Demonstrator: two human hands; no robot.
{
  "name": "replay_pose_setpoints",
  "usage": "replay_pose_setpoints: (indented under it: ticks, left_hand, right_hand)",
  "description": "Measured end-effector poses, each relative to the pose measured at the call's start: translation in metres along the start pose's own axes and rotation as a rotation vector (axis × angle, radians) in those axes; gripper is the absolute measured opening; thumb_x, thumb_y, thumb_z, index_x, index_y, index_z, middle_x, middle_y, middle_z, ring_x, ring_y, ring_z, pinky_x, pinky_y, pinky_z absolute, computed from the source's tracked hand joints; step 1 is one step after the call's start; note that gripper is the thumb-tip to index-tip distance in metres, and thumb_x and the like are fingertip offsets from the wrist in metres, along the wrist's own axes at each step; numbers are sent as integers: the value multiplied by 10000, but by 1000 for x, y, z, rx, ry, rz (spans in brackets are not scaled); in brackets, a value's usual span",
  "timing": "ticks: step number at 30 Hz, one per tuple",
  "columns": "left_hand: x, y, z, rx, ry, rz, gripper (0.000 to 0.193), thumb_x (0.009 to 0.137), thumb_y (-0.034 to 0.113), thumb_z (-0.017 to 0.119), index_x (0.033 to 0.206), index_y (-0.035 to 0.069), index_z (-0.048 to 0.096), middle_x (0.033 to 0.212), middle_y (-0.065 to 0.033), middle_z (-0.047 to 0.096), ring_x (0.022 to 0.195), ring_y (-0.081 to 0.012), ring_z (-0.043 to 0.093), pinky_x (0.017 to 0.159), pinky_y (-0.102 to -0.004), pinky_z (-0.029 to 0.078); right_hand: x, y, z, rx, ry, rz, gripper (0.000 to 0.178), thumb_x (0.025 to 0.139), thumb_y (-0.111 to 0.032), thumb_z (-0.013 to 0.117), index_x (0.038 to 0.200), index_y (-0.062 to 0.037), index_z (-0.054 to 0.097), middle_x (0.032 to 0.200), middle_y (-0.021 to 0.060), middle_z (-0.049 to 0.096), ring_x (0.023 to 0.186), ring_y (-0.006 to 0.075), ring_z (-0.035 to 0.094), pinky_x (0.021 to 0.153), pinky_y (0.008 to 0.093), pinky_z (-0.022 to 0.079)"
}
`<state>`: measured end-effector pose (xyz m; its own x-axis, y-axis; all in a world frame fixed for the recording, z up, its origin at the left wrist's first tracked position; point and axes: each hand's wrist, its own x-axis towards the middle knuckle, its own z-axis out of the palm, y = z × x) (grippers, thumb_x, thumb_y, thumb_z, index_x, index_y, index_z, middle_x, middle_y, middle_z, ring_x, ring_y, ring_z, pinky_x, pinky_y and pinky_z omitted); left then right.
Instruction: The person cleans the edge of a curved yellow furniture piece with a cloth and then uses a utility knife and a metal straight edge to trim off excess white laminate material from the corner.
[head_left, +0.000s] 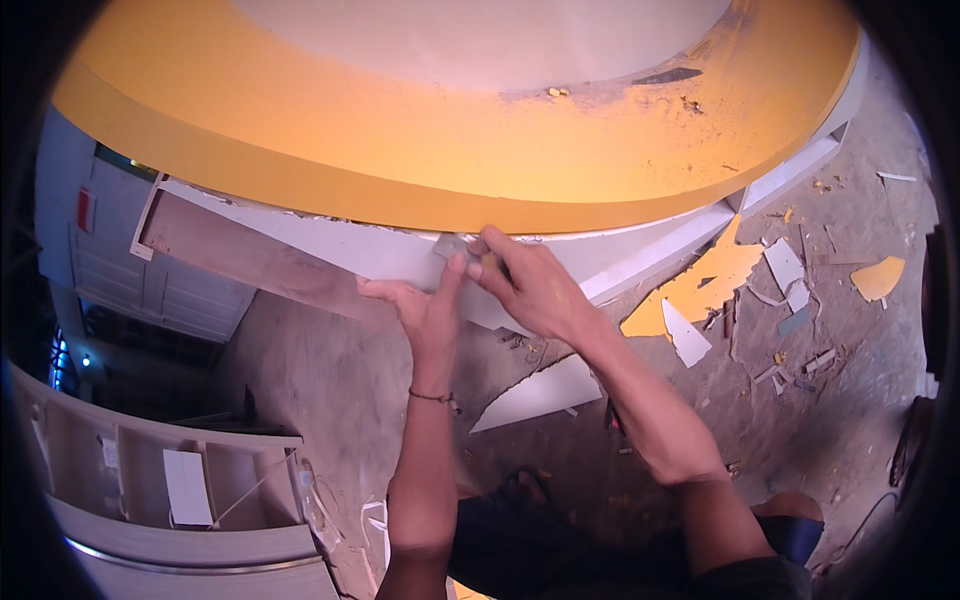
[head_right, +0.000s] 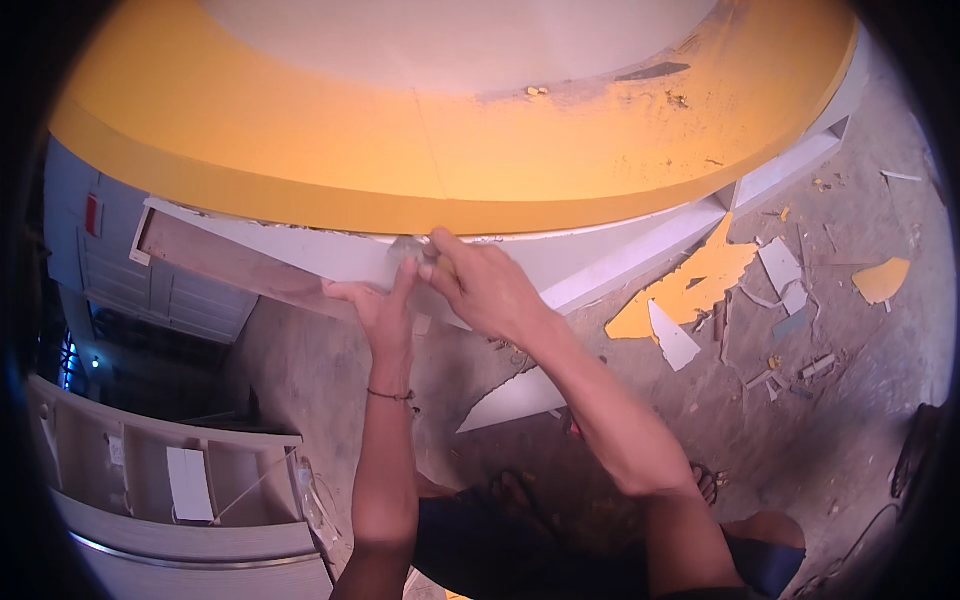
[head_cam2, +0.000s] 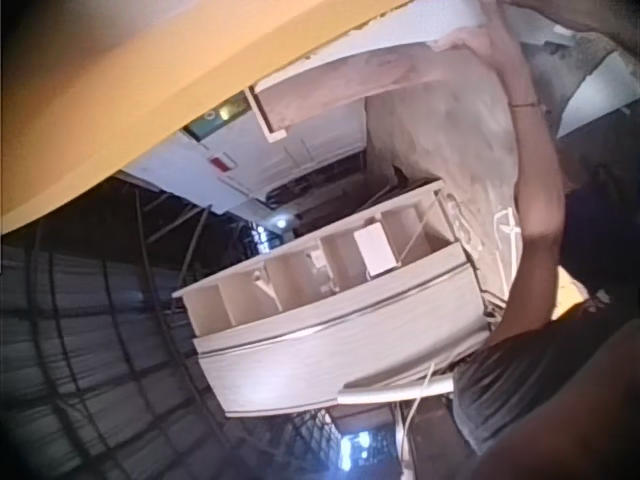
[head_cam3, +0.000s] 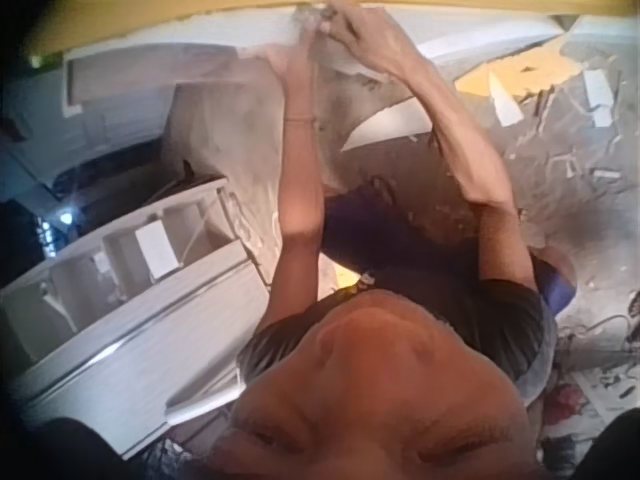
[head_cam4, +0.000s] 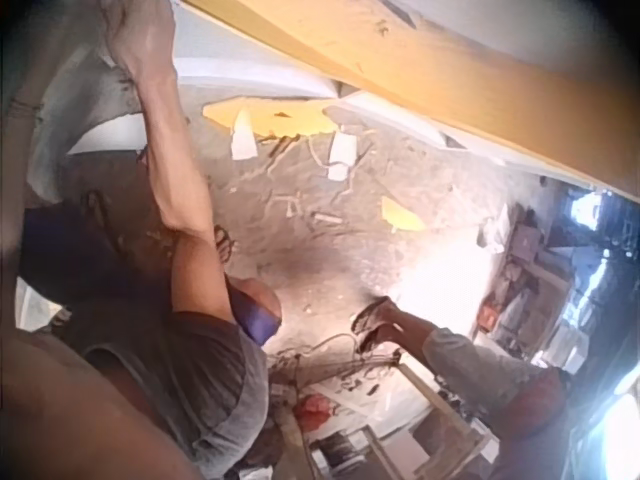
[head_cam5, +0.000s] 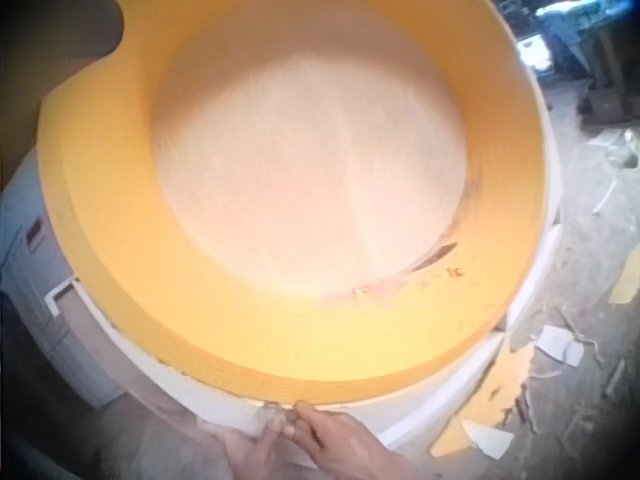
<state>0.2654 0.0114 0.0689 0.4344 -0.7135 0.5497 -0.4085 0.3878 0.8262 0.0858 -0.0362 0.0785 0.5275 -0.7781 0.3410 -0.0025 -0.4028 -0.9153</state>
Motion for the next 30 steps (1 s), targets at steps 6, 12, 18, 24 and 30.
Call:
replay_pose_setpoints:
  ticks: [6,12,18,24,30]
  left_hand:
    - [-1,10,3,-86,-22,-58,1003,876,-31,817,1549,121,88,1575,-132,263,1446,-233,330,1232,-413,291]
    - [-2,8,-2,-110,-37,-14,964,891,-71,783,1537,130,95,1556,-115,295,1433,-231,345,1217,-409,321]
    - [-2,7,1,-122,-16,-58,960,902,-56,784,1541,144,97,1570,-97,300,1446,-219,347,1222,-403,317]
    - [-1,12,9,-84,10,-51,1006,878,39,848,1520,46,73,1548,-164,290,1414,-236,363,1221,-402,313]
    - [-15,4,15,40,32,-89,1075,818,147,933,1463,0,85,1486,-219,309,1369,-264,386,1203,-414,337]
  right_hand:
    - [-1,10,5,13,25,-64,303,1053,-259,608,1199,-1,541,847,254,662,828,458,660,727,505,489]
    - [-7,3,8,40,34,-65,306,1059,-257,614,1203,6,557,877,260,667,831,440,671,750,465,503]
    - [-3,6,12,16,39,-55,286,1062,-250,612,1205,-9,557,815,244,624,789,425,645,730,460,492]
    - [2,11,10,38,40,-18,317,1055,-258,623,1226,-2,549,792,230,618,769,420,629,725,472,490]
    - [-19,21,5,-37,93,-23,344,1052,-281,625,1225,6,549,792,224,624,757,420,622,709,477,476]
